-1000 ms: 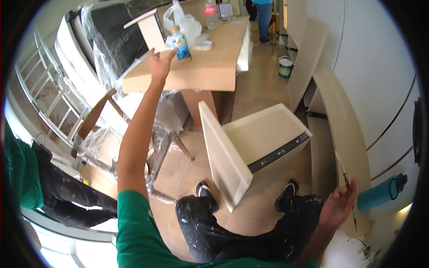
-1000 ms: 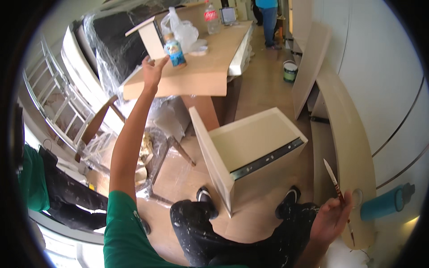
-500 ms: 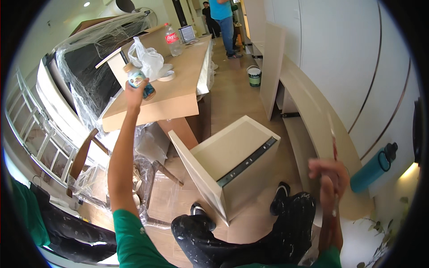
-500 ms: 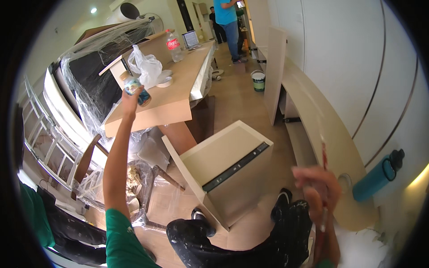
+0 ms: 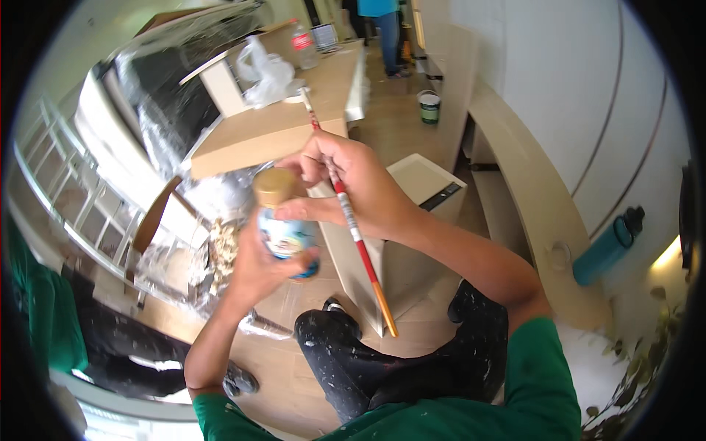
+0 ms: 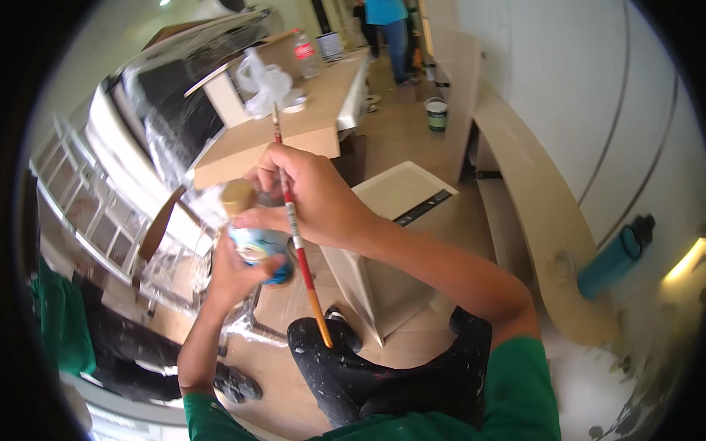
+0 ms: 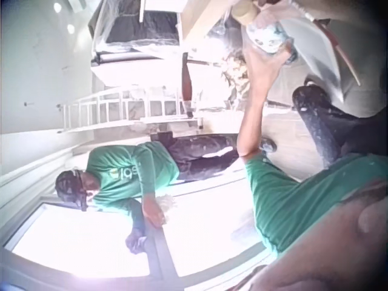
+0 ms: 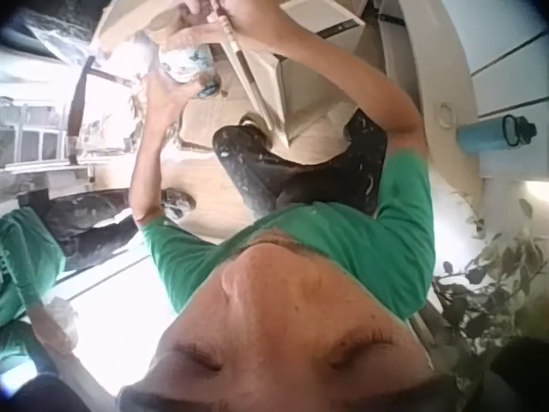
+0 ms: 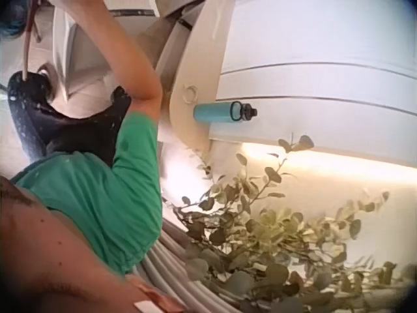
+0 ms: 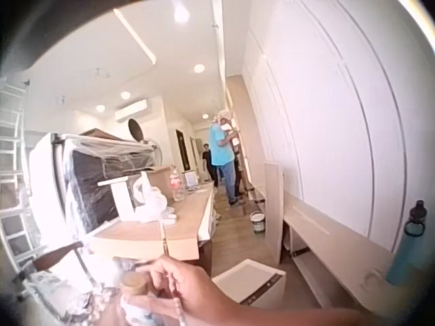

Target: The person applies a substance with a brush to the edges and seams of a small white drawer, using a small container to hold the material and smoothing it along the corners.

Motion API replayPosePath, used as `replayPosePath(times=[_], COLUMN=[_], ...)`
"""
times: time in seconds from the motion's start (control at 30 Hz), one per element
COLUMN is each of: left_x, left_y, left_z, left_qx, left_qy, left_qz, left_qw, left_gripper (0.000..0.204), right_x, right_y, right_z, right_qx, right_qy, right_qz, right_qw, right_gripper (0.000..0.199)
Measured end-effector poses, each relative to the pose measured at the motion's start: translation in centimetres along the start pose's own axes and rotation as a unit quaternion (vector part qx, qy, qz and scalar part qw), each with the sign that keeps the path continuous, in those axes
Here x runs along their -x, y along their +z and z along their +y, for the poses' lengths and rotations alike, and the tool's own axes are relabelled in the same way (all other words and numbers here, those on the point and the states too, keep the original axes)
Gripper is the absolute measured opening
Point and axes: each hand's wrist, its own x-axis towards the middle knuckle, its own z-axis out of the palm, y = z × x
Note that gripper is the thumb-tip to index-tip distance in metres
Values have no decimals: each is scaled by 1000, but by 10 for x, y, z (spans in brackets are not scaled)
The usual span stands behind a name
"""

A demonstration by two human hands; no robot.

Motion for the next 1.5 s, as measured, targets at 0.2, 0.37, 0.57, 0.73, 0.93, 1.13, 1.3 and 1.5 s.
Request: replayPosePath(times=[0.2,0.37,0.57,0.73,0.93,1.13,1.3,1.5], left_x=[31,47,57,81,95,121,144,167], left_y=[3,-3,-11,-28,-37,-47,-55,-52], left_z=[-14,-19,-28,-30,-42,-43,-62,-81], left_qx=[-64,-86,-64,40,-2,-49,29,0], left_qy=[12,-7,-16,-104,-157,-158,-148,-147], left_qz=[23,49,20,-35,-41,28,-26,-5], left_qw=[998,995,998,993,987,986,988,989], left_gripper=[65,64,66,72,76,73,76,64], right_x=[10,10,12,9,4,5,8,11], right_y=[34,45,53,68,83,115,124,148], right_z=[8,4,13,21,16,24,45,39], right_qx=[-61,-59,-61,-120,-69,-40,-145,-74], right_qy=[21,60,57,80,86,98,45,110], right_qz=[-12,-15,-59,-119,-165,-162,-224,-241], right_qw=[998,996,995,982,980,981,963,961], right_gripper=[54,57,57,57,58,57,53,56])
